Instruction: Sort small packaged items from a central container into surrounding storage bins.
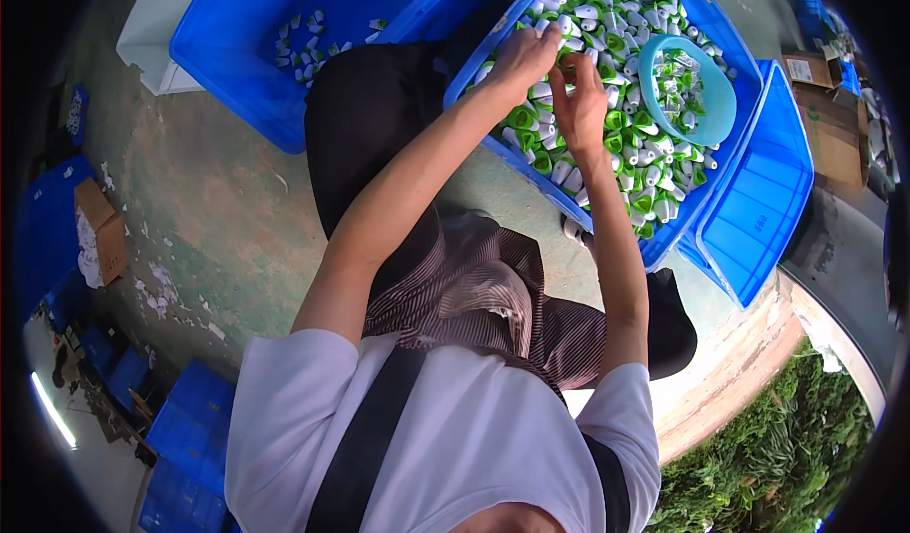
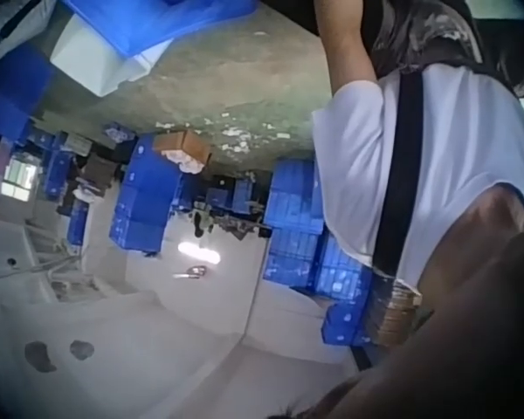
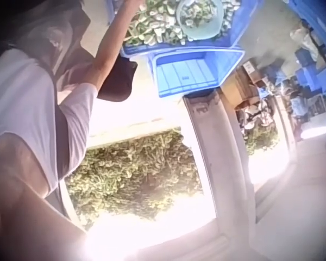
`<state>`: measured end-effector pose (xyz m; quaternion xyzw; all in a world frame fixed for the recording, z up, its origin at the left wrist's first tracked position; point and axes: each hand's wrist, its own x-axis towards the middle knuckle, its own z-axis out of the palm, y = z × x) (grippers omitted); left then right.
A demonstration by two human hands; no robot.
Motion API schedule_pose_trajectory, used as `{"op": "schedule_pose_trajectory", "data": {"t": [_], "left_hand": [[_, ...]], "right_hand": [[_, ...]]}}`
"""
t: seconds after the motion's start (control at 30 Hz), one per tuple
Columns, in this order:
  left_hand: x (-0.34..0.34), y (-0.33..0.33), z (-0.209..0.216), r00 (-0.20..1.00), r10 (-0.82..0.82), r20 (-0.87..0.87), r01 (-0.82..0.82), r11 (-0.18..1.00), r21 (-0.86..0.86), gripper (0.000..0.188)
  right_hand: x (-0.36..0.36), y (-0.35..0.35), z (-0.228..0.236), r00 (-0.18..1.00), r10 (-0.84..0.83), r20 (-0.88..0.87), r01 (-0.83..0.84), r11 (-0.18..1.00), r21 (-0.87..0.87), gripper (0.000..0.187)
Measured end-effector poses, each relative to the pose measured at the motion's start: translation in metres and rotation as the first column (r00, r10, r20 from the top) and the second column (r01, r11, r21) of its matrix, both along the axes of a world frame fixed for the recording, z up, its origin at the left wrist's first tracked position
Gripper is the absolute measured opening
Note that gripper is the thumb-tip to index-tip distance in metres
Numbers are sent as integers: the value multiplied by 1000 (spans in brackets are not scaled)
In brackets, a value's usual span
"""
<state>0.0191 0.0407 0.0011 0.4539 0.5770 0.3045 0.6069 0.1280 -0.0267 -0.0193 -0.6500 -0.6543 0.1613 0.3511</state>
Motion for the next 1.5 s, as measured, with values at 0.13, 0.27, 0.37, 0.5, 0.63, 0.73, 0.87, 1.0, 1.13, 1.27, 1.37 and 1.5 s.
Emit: {"op": "schedule_pose_trajectory", "data": {"t": [0.13,0.27,0.37,0.5,0.63,0.73,0.87,1.0,1.13,1.27,1.37,1.5], "left_hand": [[1,-8,11,942,-240,236,266,960,-85,56],[4,-11,14,930,-237,281,255,967,-28,54],[7,-11,6,874,-96,476,144,987,-66,48],[-2,1,14,743,91,664,144,946,-291,44],[-7,5,15,888,69,455,45,971,-236,38],[5,2,14,940,102,324,-57,988,-145,34],[-3,9,-9,996,64,60,-73,985,154,43],[0,12,4,983,-174,-63,184,961,209,55],[-13,20,3,759,108,641,90,959,-268,56],[-46,54,13,89,557,825,-512,737,-442,31],[-57,63,51,-38,570,821,-527,687,-501,43],[-101,78,-14,156,491,857,-377,832,-408,50]], "right_hand": [[-2,-7,26,997,-56,-53,65,979,195,15],[5,6,34,977,-58,-205,85,989,125,22],[-3,16,47,855,51,-516,-75,997,-26,29],[35,53,14,843,-132,-521,154,988,-1,28],[42,77,-26,969,92,228,-113,990,82,38],[57,83,-33,982,104,159,-98,994,-49,26],[20,58,16,997,-24,-78,10,986,-167,20],[24,30,29,792,5,-610,-92,990,-111,12],[46,25,29,141,-150,-978,-208,962,-178,16],[37,31,31,100,-376,-921,-133,912,-387,26],[62,33,-19,867,-220,-446,94,953,-287,29],[20,51,-15,948,81,308,-5,971,-240,37]]}}
